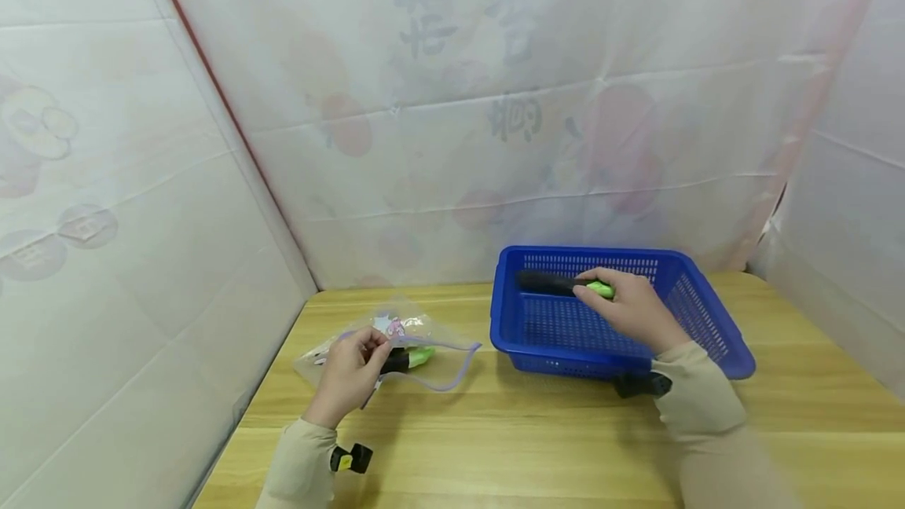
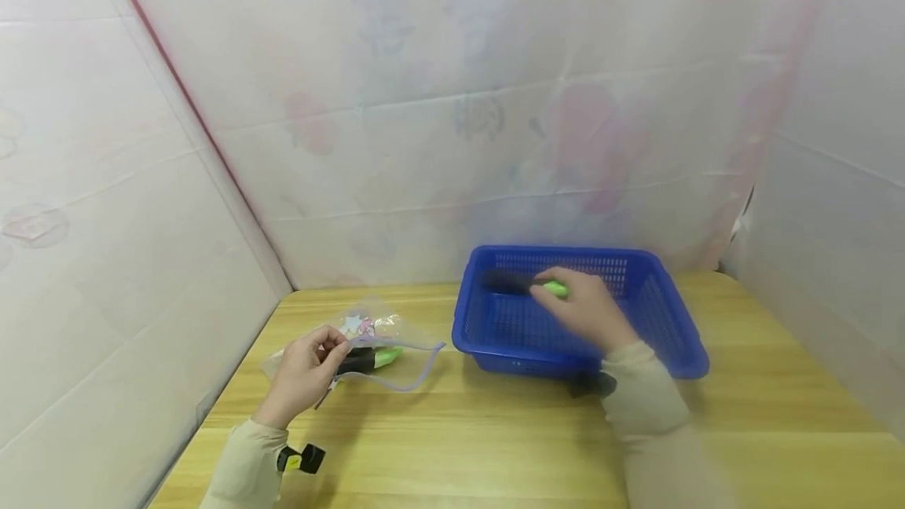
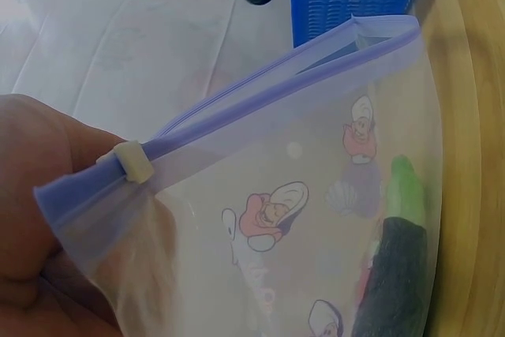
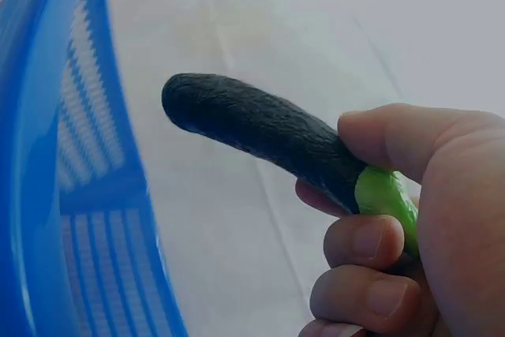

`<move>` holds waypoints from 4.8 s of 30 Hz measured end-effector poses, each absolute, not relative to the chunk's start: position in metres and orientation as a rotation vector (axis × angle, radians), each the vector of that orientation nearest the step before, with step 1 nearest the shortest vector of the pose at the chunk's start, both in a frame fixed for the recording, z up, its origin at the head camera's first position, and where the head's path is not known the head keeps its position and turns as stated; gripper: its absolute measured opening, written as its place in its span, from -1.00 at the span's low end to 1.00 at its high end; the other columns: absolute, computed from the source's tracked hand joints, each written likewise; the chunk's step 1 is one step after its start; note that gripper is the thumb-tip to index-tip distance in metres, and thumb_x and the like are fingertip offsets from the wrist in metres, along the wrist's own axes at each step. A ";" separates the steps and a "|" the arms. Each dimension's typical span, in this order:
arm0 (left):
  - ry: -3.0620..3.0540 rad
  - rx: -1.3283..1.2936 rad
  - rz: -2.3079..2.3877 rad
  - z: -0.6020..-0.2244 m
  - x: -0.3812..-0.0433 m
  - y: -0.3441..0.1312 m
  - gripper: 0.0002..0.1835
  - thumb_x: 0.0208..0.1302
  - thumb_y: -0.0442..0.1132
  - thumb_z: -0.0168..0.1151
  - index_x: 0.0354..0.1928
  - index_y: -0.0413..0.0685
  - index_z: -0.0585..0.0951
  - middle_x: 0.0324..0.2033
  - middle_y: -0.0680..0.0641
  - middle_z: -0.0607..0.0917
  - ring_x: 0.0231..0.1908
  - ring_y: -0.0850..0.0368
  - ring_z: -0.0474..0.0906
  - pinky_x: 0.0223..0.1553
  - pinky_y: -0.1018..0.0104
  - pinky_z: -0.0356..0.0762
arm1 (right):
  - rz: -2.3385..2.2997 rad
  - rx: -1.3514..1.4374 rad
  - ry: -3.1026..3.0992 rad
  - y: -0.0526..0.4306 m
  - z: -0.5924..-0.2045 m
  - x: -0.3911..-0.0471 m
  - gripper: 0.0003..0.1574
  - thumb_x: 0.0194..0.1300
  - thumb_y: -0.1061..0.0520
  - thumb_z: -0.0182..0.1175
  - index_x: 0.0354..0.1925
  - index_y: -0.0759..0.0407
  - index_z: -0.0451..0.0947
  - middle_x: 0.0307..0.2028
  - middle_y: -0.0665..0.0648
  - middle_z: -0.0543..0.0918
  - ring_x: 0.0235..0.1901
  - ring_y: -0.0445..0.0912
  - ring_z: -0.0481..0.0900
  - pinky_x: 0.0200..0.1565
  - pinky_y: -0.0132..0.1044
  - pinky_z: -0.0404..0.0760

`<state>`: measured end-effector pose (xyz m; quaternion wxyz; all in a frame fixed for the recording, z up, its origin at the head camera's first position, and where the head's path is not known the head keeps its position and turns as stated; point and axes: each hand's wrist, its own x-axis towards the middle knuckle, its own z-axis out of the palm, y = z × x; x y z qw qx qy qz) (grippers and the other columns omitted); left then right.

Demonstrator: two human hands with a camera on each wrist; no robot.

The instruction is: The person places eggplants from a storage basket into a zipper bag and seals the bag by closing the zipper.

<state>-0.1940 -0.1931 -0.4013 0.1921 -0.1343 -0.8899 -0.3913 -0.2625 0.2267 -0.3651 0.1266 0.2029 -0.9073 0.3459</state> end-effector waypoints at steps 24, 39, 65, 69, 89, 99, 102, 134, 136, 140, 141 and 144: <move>-2.495 -0.384 -1.103 -0.396 -0.193 -0.193 -0.85 0.33 -0.31 0.21 -0.41 0.07 0.58 -0.60 0.13 0.50 -0.74 0.26 0.28 -0.67 0.38 0.29 | 1.171 0.932 -2.399 0.165 -0.343 -0.220 -0.76 0.41 -0.01 0.14 0.02 -0.10 0.56 -0.65 -0.07 0.34 -0.74 -0.22 0.22 -0.65 -0.34 0.28; -2.496 -0.394 -1.038 -0.398 -0.186 -0.202 -0.86 0.33 -0.31 0.22 -0.40 0.07 0.58 -0.62 0.16 0.47 -0.76 0.30 0.22 -0.68 0.39 0.27 | 1.295 1.140 -2.357 0.132 -0.347 -0.211 -0.76 0.34 0.02 0.22 -0.02 -0.07 0.59 -0.53 -0.10 0.51 -0.71 -0.25 0.42 -0.65 -0.37 0.38; -2.481 -0.403 -1.037 -0.400 -0.181 -0.207 -0.88 0.33 -0.29 0.22 -0.39 0.01 0.59 -0.59 0.15 0.49 -0.75 0.30 0.22 -0.65 0.38 0.27 | 1.049 1.201 -2.558 0.072 -0.399 -0.204 -0.65 0.39 0.10 0.17 0.13 0.03 0.55 -0.38 -0.12 0.61 -0.68 -0.36 0.36 -0.58 -0.43 0.43; -2.472 -0.405 -1.021 -0.401 -0.181 -0.207 -0.89 0.33 -0.30 0.23 -0.40 -0.02 0.59 -0.59 0.16 0.48 -0.74 0.31 0.22 -0.65 0.39 0.27 | 1.084 1.237 -2.559 0.067 -0.406 -0.203 -0.64 0.41 0.09 0.15 0.14 0.04 0.54 -0.43 -0.10 0.60 -0.67 -0.36 0.37 -0.58 -0.44 0.41; -2.447 -0.440 -1.034 -0.400 -0.180 -0.205 -0.86 0.32 -0.31 0.23 -0.41 0.03 0.57 -0.59 0.15 0.47 -0.74 0.32 0.22 -0.66 0.39 0.28 | 1.023 1.289 -2.599 0.051 -0.432 -0.203 -0.55 0.47 0.17 0.02 0.28 0.01 0.41 -0.12 -0.04 0.61 -0.64 -0.35 0.24 -0.45 -0.44 0.39; -2.467 -0.440 -1.052 -0.396 -0.177 -0.204 -0.86 0.33 -0.30 0.22 -0.40 0.07 0.57 -0.59 0.15 0.48 -0.77 0.32 0.22 -0.71 0.39 0.26 | 1.137 1.118 -2.585 0.047 -0.436 -0.202 -0.75 0.39 0.18 0.14 0.02 0.12 0.54 -0.45 -0.10 0.55 -0.55 -0.34 0.39 -0.50 -0.45 0.46; -2.465 -0.447 -1.046 -0.395 -0.177 -0.203 -0.86 0.33 -0.31 0.22 -0.40 0.07 0.57 -0.59 0.15 0.49 -0.77 0.32 0.22 -0.71 0.39 0.25 | 1.174 1.054 -2.553 0.045 -0.437 -0.203 -0.77 0.33 0.21 0.21 -0.04 0.11 0.61 -0.42 -0.09 0.61 -0.50 -0.34 0.46 -0.45 -0.45 0.50; -2.507 -0.400 -1.069 -0.391 -0.175 -0.197 -0.84 0.33 -0.33 0.21 -0.41 0.07 0.57 -0.57 0.12 0.52 -0.76 0.28 0.29 -0.70 0.37 0.30 | 1.289 1.006 -2.625 0.018 -0.449 -0.220 -0.81 0.38 0.15 0.16 -0.05 0.07 0.57 -0.31 -0.02 0.69 -0.40 -0.31 0.54 -0.32 -0.38 0.52; -2.502 -0.408 -1.061 -0.393 -0.175 -0.198 -0.84 0.34 -0.33 0.20 -0.40 0.07 0.57 -0.58 0.13 0.51 -0.78 0.29 0.26 -0.71 0.38 0.28 | 1.254 1.020 -2.627 0.015 -0.450 -0.221 -0.81 0.38 0.15 0.16 -0.05 0.06 0.57 -0.31 -0.05 0.67 -0.40 -0.31 0.52 -0.32 -0.39 0.51; -2.481 -0.425 -1.052 -0.393 -0.175 -0.199 -0.84 0.33 -0.35 0.20 -0.40 0.06 0.57 -0.60 0.15 0.50 -0.79 0.32 0.21 -0.73 0.40 0.23 | 1.181 1.072 -2.625 0.011 -0.450 -0.223 -0.81 0.39 0.12 0.16 -0.04 0.01 0.57 -0.32 -0.13 0.63 -0.41 -0.30 0.49 -0.33 -0.40 0.49; -2.476 -0.428 -1.048 -0.393 -0.175 -0.199 -0.84 0.33 -0.36 0.20 -0.40 0.06 0.57 -0.60 0.15 0.50 -0.80 0.32 0.20 -0.73 0.40 0.23 | 1.174 1.081 -2.627 0.011 -0.450 -0.223 -0.81 0.39 0.12 0.16 -0.03 0.01 0.57 -0.31 -0.14 0.63 -0.41 -0.30 0.49 -0.33 -0.40 0.49; -2.469 -0.429 -1.049 -0.392 -0.175 -0.199 -0.84 0.32 -0.37 0.20 -0.40 0.04 0.57 -0.60 0.14 0.51 -0.79 0.32 0.20 -0.72 0.40 0.22 | 1.164 1.104 -2.630 0.009 -0.451 -0.224 -0.79 0.40 0.12 0.15 -0.01 0.01 0.57 -0.31 -0.13 0.62 -0.41 -0.29 0.49 -0.32 -0.39 0.50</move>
